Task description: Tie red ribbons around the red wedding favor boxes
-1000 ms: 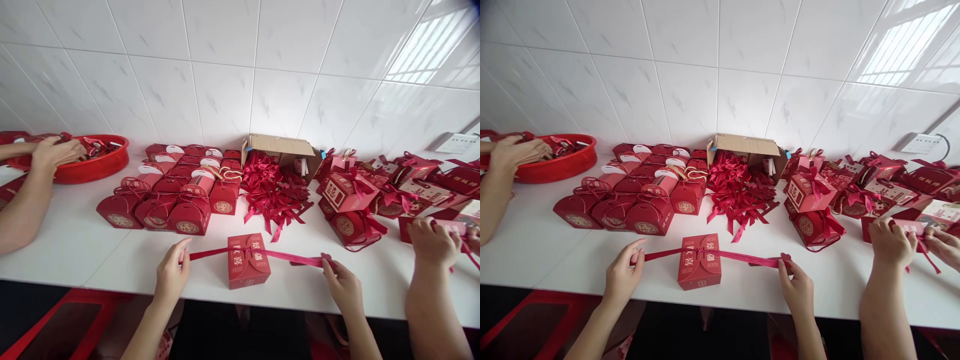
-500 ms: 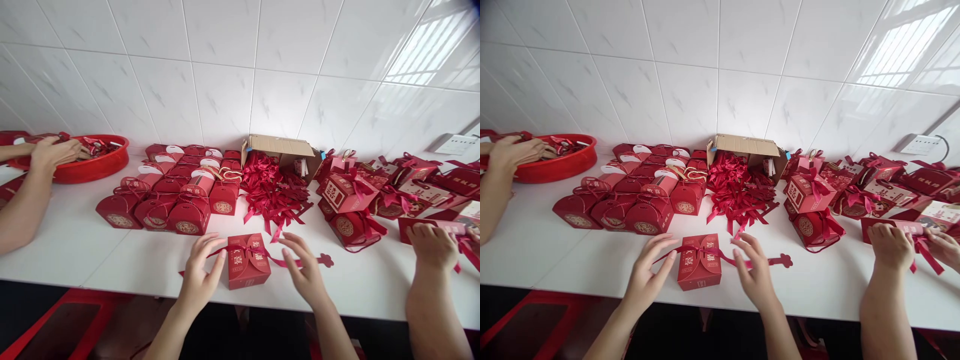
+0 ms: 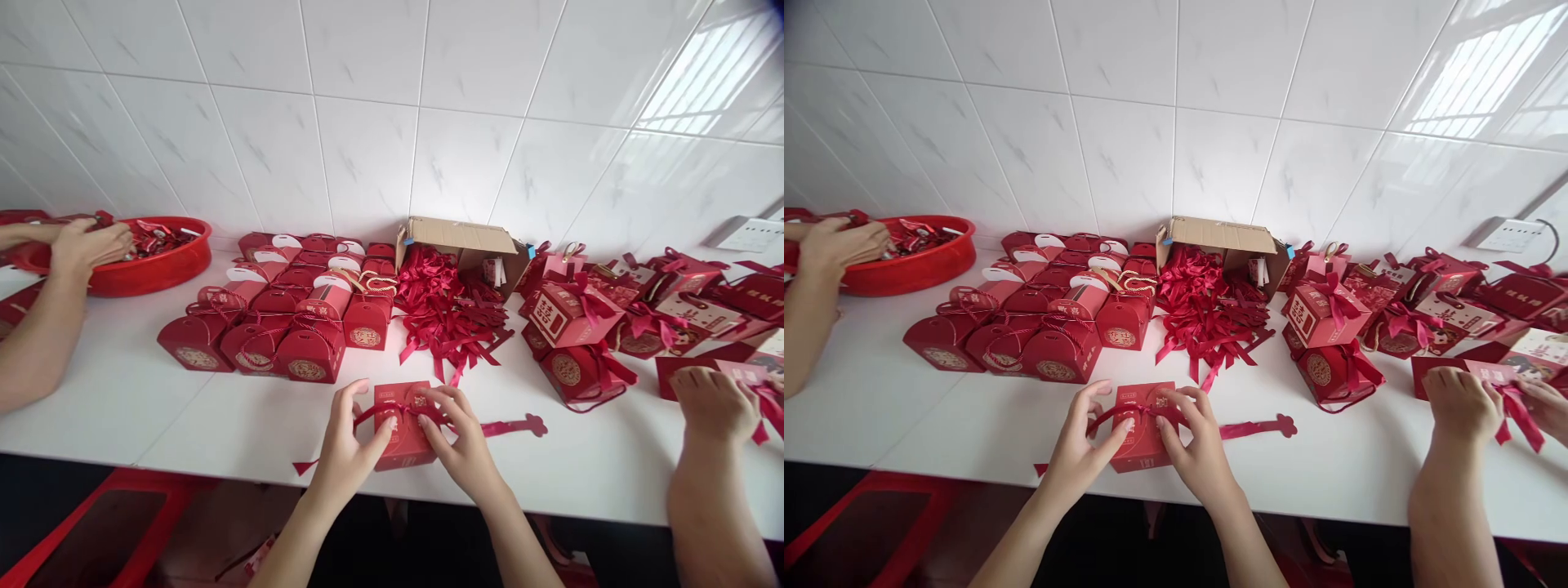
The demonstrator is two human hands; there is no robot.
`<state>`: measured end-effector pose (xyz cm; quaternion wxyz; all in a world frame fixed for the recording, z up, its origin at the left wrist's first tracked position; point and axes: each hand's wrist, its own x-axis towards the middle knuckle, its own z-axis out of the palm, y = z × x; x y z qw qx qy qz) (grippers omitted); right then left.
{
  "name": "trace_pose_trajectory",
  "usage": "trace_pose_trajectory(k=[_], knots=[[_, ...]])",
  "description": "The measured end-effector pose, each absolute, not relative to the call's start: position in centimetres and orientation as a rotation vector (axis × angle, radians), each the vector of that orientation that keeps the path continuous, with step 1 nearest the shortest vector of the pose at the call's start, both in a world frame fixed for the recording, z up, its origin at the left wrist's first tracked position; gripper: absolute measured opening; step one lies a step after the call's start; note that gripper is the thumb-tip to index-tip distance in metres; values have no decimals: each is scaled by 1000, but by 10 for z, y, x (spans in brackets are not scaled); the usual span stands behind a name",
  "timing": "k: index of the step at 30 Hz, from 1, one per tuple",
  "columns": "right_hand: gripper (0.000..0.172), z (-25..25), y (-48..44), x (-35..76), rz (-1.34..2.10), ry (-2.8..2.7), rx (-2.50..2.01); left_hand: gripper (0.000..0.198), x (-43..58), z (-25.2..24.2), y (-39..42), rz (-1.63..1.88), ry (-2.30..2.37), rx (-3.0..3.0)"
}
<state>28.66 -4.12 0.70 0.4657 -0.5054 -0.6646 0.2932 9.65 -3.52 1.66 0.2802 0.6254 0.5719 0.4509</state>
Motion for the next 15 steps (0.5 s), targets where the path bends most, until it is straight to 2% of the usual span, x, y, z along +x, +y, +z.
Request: trace_pose_trajectory(k=[2,4,6,9,15], knots=[[34,6,-41,285,757,-1556,-1269,34,96,19,-36,1125,1593,1628],[26,6,-41,284,813,-1493,-1287,27,95,23,-36,1018,1565,1620],[21,7,-41,283,859,-1467,-1296,34,95,24,-37,959,1512,1635],[30,8,-41,281,878,-1478,-1287,39,96,22,-37,982,1462,1646],[32,8,-39,281,901,-1500,-1255,40,100,16,-36,1008,1408,1634]])
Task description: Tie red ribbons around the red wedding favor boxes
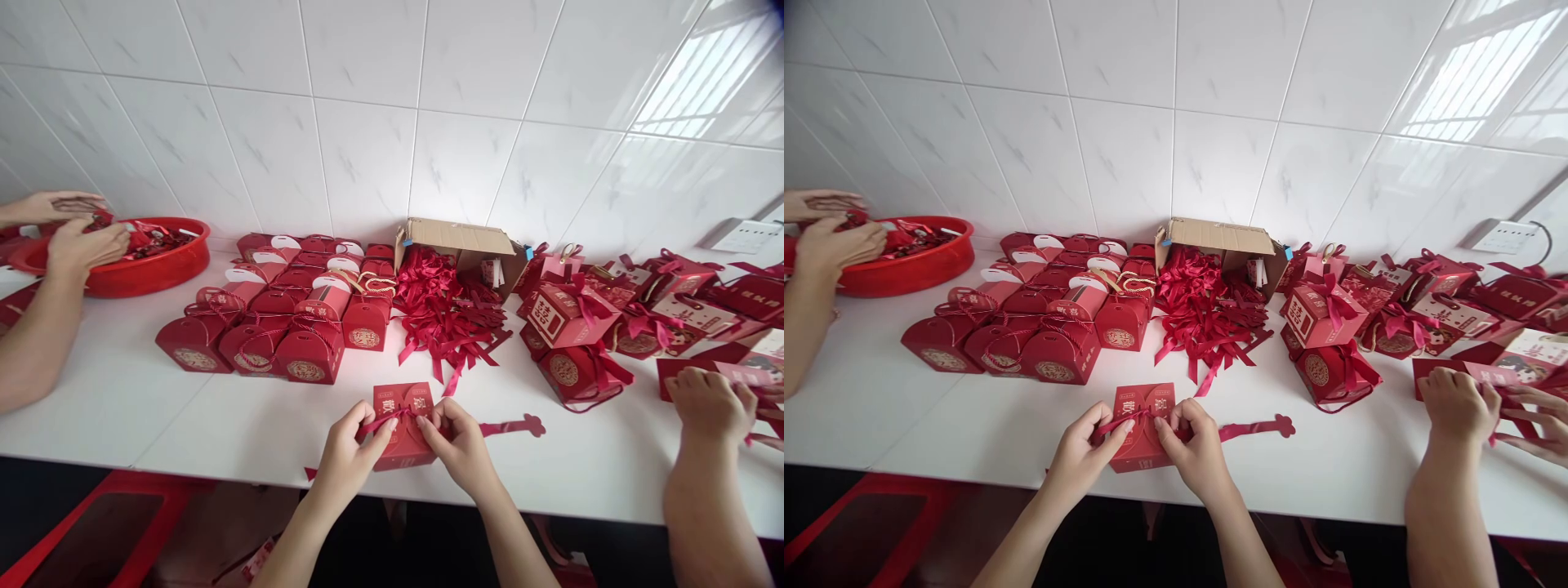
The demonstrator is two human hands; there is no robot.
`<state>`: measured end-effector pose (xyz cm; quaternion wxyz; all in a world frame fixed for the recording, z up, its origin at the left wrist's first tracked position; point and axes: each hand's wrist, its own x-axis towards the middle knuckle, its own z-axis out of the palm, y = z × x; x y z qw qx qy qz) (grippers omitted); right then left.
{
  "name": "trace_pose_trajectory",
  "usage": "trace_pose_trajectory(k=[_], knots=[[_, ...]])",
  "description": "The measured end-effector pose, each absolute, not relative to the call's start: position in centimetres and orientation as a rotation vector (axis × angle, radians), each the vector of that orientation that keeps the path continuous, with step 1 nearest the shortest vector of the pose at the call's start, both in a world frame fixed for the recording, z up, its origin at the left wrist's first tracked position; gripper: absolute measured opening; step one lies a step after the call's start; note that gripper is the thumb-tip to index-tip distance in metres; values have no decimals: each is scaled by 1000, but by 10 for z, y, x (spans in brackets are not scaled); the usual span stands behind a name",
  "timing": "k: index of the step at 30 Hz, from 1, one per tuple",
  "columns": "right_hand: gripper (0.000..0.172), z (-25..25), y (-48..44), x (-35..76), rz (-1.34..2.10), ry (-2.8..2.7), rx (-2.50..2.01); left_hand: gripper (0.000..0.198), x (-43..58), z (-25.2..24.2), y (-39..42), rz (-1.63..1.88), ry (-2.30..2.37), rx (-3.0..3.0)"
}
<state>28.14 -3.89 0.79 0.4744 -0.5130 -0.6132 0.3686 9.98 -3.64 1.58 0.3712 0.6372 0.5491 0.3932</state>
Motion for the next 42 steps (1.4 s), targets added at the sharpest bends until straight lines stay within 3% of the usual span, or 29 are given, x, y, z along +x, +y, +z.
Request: trace_pose_trajectory(k=[16,32,38,42], knots=[[39,6,-33,288,1057,-1485,-1231,43,100,14,-32,1009,1326,1510],[43,27,-24,300,752,-1626,-1513,45,96,15,-29,966,1479,1574],[47,24,-25,314,1033,-1682,-1519,44,93,16,-29,952,1499,1622],[56,25,-29,322,1326,-1571,-1458,32,93,18,-29,1042,1501,1671]])
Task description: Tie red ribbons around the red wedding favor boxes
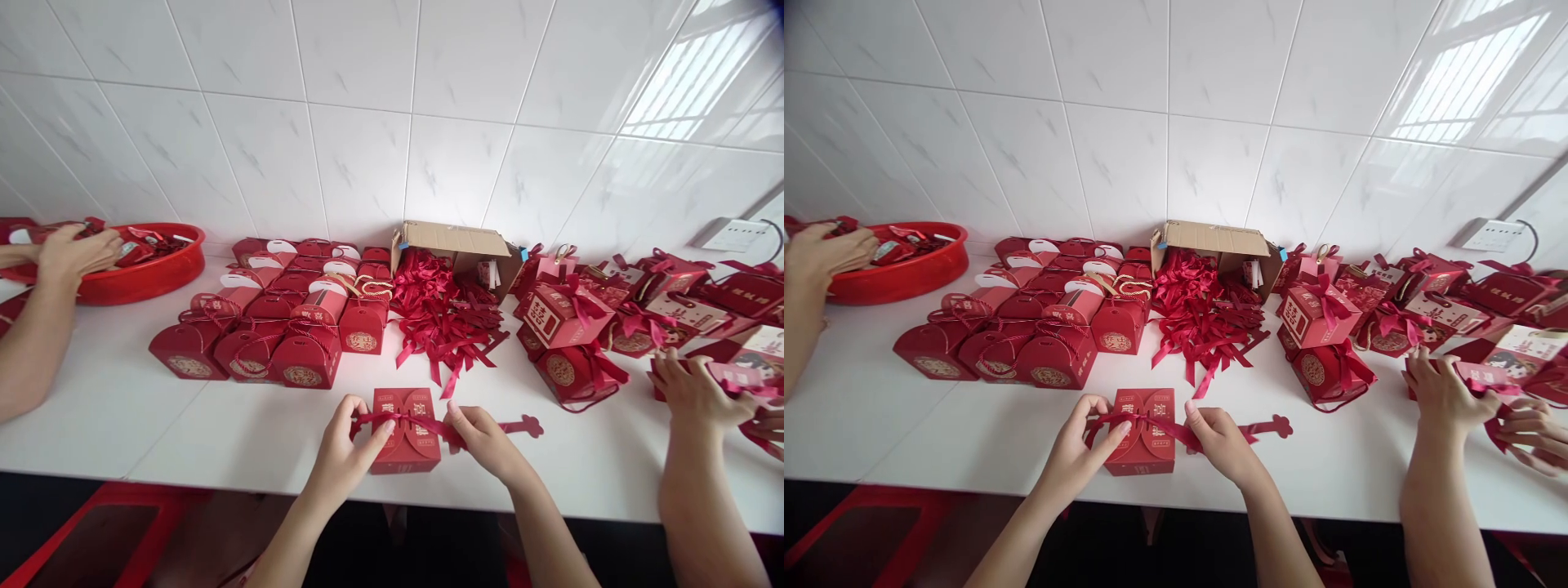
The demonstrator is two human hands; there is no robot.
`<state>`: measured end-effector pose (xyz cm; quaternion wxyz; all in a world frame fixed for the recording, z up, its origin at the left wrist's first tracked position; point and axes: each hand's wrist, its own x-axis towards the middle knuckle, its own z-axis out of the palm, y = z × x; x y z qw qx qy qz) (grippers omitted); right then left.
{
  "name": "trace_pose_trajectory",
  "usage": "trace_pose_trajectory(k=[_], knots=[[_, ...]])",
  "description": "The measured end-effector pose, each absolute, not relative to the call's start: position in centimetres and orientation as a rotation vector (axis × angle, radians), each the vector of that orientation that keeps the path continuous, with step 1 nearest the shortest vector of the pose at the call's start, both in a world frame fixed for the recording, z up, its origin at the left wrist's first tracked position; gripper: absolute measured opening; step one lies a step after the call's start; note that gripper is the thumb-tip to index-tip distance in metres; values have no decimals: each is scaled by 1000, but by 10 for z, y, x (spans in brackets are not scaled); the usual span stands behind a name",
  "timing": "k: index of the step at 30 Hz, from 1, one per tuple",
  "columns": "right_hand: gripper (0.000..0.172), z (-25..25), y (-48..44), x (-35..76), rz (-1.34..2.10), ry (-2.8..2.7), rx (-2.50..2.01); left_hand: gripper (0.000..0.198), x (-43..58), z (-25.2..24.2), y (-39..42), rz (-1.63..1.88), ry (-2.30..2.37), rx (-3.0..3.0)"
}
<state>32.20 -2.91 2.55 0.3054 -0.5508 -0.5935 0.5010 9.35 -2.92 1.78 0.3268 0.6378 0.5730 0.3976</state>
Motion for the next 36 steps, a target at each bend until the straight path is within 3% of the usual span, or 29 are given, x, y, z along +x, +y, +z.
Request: trace_pose_trajectory(k=[6,9,15,20,27,32,36], knots=[[49,38,-32,333,1438,-1381,-1316,21,94,31,-27,1253,1421,1936],[42,42,-32,337,1487,-1267,-1158,11,100,43,-27,1207,1287,2127],[32,53,-37,326,1514,-1192,-964,12,127,55,-24,1081,1229,2384],[37,59,-41,319,1386,-1261,-1099,3,130,57,-14,1343,1399,2383],[32,59,-41,317,1444,-1220,-981,26,127,66,-17,1083,1161,2338],[28,56,-44,314,1462,-1268,-993,30,129,61,-11,1263,1381,2338],[33,52,-43,309,1222,-1472,-1211,32,126,58,-9,1337,1457,2310]])
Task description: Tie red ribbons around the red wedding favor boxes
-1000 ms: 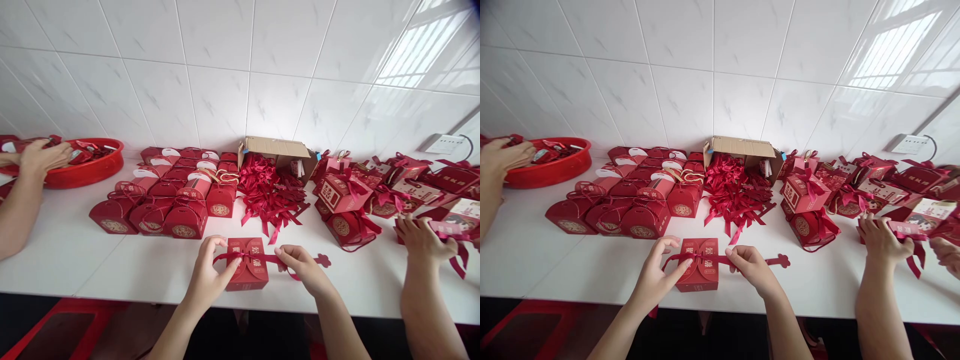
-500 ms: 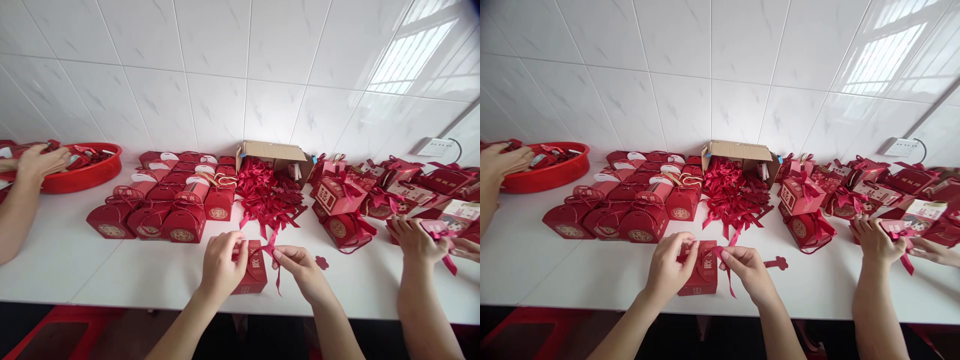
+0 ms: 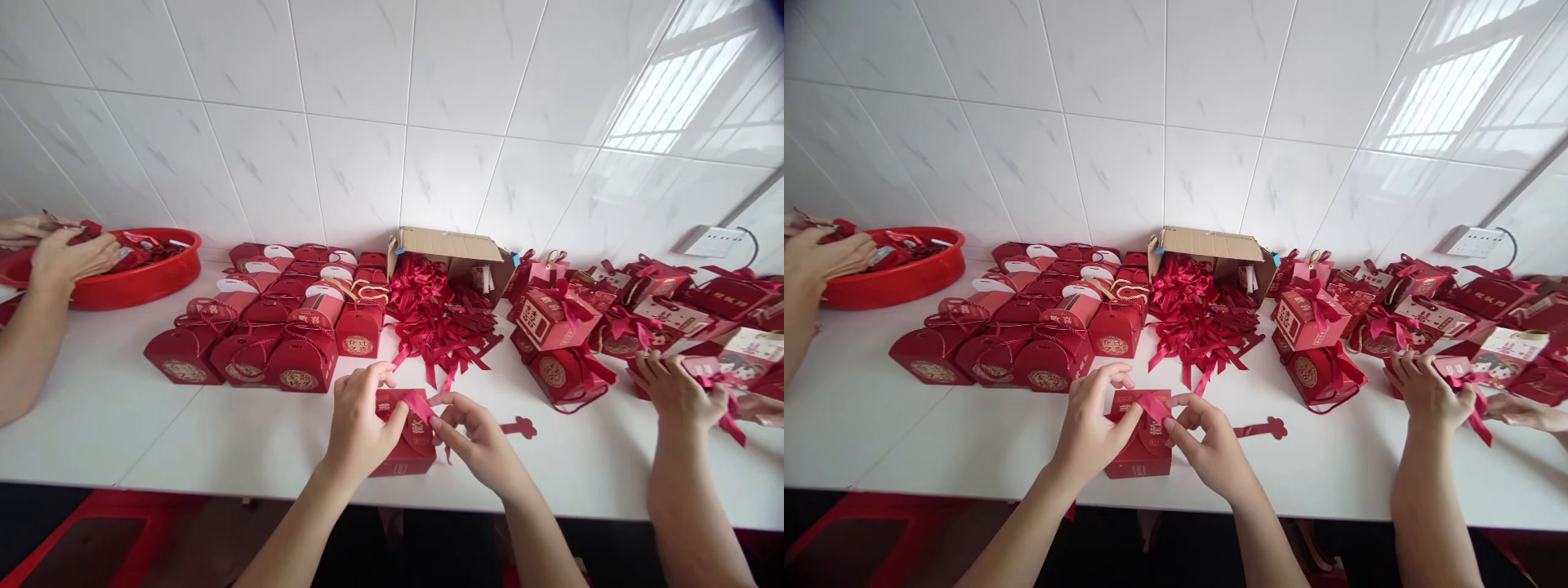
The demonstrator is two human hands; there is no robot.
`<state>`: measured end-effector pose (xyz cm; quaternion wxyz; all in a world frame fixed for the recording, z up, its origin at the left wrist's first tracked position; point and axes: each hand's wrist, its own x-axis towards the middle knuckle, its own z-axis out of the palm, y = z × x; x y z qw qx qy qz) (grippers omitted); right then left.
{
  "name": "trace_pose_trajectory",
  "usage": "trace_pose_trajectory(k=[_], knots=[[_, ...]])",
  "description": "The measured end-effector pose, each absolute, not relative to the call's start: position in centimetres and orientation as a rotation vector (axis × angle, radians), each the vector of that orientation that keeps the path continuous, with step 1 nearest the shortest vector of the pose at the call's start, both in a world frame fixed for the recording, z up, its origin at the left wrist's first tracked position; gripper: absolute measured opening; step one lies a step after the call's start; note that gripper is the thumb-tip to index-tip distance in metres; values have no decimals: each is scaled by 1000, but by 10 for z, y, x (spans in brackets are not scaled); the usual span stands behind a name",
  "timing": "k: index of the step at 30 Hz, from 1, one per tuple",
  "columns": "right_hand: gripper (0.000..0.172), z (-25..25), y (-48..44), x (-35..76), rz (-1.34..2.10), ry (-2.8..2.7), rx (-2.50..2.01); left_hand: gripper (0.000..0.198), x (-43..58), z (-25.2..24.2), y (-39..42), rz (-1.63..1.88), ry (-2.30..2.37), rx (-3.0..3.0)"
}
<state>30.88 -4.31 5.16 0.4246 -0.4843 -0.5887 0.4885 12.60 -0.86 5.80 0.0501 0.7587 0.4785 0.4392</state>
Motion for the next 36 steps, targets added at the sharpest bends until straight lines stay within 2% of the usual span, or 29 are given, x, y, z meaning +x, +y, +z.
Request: trace_pose_trajectory(k=[2,6,10,12,15,20,24,28,31,36], knots=[[35,50,-40,302,1106,-1586,-1240,32,127,58,-10,1347,1441,2309],[21,48,-32,286,1018,-1667,-1166,32,124,63,-13,1288,1397,2271],[18,41,-29,276,873,-1612,-1174,41,105,65,-16,1137,1207,2191],[17,37,-29,274,806,-1596,-1172,32,93,59,-15,1117,1194,2072],[17,32,-30,273,864,-1573,-1112,14,82,44,-15,1109,1321,1836],[19,31,-29,274,973,-1629,-1035,26,84,20,-17,971,1254,1445],[21,35,-28,272,1013,-1598,-1048,30,87,16,-20,1051,1232,1255],[23,37,-29,263,946,-1495,-1160,17,80,18,-25,1316,1378,1479],[22,37,-30,253,851,-1475,-1263,9,74,22,-29,1462,1320,1761],[18,40,-28,248,802,-1476,-1386,18,74,40,-24,1542,1034,2061]])
